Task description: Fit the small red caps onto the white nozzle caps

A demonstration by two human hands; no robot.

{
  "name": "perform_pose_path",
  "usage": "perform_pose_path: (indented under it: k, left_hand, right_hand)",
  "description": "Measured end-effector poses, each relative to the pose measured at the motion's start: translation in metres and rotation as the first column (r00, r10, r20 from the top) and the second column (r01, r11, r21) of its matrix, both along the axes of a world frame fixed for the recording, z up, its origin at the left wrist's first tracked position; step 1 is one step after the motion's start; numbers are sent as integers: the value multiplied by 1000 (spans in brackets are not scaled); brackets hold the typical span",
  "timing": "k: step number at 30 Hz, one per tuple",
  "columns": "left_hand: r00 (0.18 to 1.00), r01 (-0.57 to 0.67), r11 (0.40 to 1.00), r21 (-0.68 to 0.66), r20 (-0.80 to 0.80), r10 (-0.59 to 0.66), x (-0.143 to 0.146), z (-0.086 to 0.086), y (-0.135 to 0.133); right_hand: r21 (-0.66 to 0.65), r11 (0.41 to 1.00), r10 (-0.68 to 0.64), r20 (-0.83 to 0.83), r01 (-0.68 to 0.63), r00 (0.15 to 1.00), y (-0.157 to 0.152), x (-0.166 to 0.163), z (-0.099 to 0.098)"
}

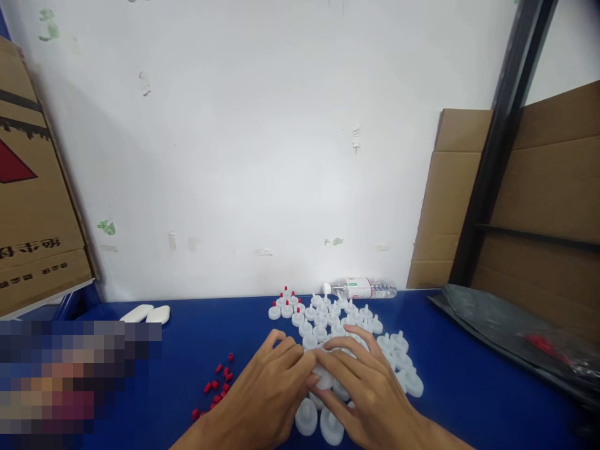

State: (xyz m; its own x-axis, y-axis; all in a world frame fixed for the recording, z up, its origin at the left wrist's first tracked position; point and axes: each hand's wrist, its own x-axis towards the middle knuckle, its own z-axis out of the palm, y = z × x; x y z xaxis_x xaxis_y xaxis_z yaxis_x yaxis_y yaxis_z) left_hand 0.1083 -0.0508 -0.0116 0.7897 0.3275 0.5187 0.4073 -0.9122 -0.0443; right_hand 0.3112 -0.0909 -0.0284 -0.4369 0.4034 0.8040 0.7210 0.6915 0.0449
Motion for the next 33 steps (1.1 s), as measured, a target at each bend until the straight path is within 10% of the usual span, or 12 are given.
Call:
perform_pose_path:
  k: [5,15,22,33]
  left_hand:
    - [1000,6,957,-291,30,3,-9,6,1]
    - [941,142,587,-797,293,170,-9,8,14]
    - [910,-391,824,-409,-41,412,-50,20,59]
    - [903,-410,846,-340,-279,325,-55,-3,64]
  right_hand:
    - [25,1000,0,38,-1,999,0,1,6]
    - [137,987,-100,103,86,990,20,16,3]
    - [142,969,-208,46,200,977,20,34,19]
    - [-162,983,98,70,-86,993,4,9,11]
